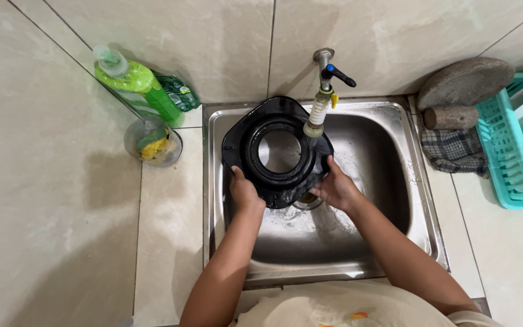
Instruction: The person washes a black circular stove burner grate in a sink, scrubbing it with a sponge and rinsing it under running water.
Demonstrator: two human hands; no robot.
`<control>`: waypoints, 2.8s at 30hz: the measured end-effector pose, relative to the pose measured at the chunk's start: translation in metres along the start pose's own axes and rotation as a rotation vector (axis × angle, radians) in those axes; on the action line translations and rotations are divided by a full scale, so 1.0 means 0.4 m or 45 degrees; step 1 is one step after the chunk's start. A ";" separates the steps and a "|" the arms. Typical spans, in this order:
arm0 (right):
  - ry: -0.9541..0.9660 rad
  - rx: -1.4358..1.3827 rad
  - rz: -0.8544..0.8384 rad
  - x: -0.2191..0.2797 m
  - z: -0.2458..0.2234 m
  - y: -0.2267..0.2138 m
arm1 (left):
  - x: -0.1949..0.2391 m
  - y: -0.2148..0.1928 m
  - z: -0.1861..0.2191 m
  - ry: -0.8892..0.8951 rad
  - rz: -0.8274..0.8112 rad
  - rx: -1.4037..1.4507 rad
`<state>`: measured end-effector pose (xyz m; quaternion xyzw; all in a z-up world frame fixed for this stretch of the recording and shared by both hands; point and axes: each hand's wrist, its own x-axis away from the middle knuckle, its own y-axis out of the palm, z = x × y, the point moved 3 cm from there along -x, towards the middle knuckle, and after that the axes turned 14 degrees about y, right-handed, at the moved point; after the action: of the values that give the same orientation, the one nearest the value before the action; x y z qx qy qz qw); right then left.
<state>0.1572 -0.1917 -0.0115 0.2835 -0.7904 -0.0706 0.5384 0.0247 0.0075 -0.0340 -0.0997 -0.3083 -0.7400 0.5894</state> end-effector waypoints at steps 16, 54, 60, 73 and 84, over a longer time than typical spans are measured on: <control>-0.155 -0.389 0.029 0.021 -0.029 -0.065 | -0.029 -0.017 -0.143 -0.295 -0.028 -0.002; -0.483 -0.147 0.632 0.196 -0.106 -0.162 | 0.231 0.068 -0.001 0.874 -1.454 -1.589; -0.291 -0.135 0.660 0.172 -0.093 -0.146 | 0.299 0.088 0.044 1.416 -1.744 -1.763; -0.079 -0.145 -0.214 -0.095 -0.064 -0.145 | 0.327 -0.062 0.204 0.757 -1.125 -1.217; -0.255 -0.301 -0.232 -0.213 -0.159 -0.024 | 0.269 -0.217 0.312 0.566 -0.802 -0.456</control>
<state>0.2394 -0.1427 -0.0587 0.2801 -0.7974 -0.2394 0.4779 -0.1138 0.0018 0.0902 0.0606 -0.0556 -0.9293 0.3600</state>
